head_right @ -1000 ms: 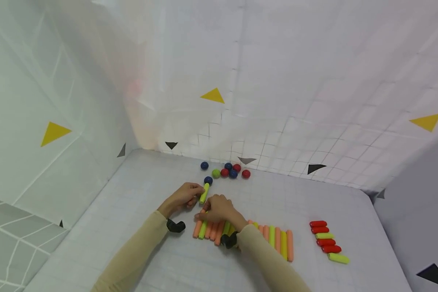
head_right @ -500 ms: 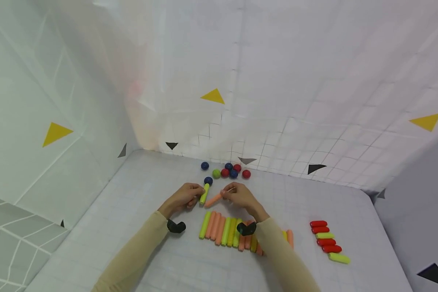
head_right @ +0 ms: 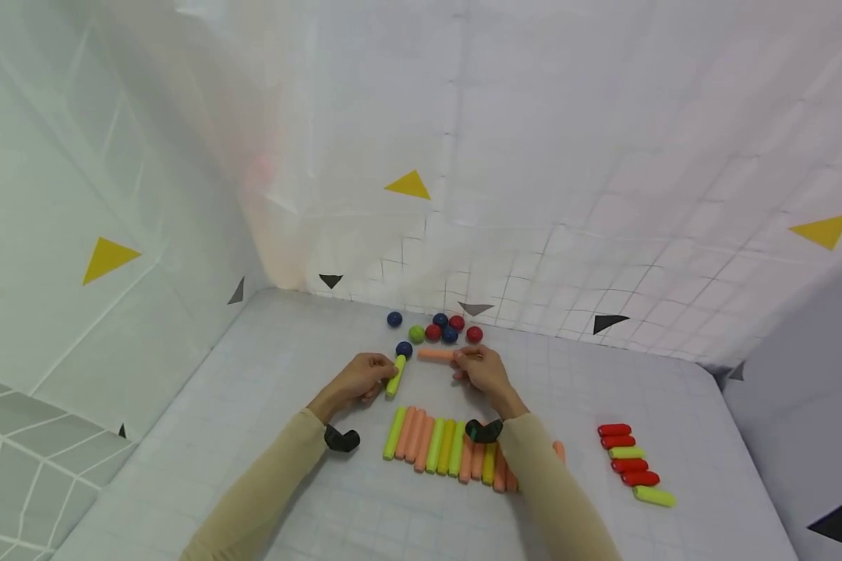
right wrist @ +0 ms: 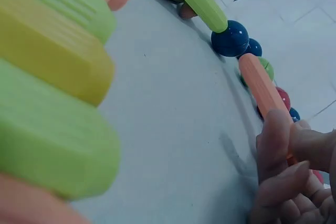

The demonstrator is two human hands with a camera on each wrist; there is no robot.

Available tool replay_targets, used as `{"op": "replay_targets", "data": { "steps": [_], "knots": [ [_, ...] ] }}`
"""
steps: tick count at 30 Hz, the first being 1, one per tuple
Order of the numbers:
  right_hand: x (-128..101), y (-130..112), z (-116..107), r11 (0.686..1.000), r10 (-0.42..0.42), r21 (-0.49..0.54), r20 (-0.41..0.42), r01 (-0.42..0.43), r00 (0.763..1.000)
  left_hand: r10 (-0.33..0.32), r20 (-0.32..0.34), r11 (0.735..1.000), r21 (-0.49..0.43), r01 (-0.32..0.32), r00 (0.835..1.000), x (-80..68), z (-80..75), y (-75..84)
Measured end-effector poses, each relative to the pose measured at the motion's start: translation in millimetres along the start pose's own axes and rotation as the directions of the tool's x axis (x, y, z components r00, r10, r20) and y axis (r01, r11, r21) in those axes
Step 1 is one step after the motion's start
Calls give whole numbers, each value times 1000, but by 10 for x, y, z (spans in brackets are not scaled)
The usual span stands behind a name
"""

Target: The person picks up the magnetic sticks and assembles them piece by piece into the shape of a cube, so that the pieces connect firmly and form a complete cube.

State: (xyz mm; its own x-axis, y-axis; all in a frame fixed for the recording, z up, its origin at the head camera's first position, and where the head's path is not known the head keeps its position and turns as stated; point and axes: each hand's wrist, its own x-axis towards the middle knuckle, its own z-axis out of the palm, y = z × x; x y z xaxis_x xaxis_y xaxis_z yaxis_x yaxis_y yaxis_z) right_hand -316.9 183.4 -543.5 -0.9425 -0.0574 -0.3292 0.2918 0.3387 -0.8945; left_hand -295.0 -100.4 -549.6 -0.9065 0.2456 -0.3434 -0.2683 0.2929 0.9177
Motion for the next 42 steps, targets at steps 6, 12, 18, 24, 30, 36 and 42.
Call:
{"op": "replay_targets", "data": {
  "steps": [6, 12, 18, 24, 30, 36, 42],
  "knots": [
    [81, -23, 81, 1000, -3, 26, 4, 2, 1000, 2, -17, 1000, -3, -2, 1000, 15, 24, -24],
    [68, -27, 88, 1000, -3, 14, -11, 3, 1000, 20, -22, 1000, 16, -20, 1000, 17, 56, -27],
    [80, -5, 110, 1000, -19, 9, -10, 19, 1000, 48, -34, 985, 168, -41, 998, 47, 5, -5],
    [91, -16, 177, 999, -48, -13, -36, 48, 998, 168, -105, 879, 465, -101, 980, 144, -90, 72],
    [113, 12, 203, 997, -60, -61, -78, 55, 995, 350, -73, 709, 672, -213, 934, 293, -74, 137],
    [112, 14, 178, 996, -34, -80, -80, 28, 996, 374, 15, 646, 713, -272, 927, 433, 20, 172],
    [115, -65, 166, 997, -65, -57, -145, 57, 987, 358, -13, 651, 721, -239, 933, 508, 86, 154]
  ]
}}
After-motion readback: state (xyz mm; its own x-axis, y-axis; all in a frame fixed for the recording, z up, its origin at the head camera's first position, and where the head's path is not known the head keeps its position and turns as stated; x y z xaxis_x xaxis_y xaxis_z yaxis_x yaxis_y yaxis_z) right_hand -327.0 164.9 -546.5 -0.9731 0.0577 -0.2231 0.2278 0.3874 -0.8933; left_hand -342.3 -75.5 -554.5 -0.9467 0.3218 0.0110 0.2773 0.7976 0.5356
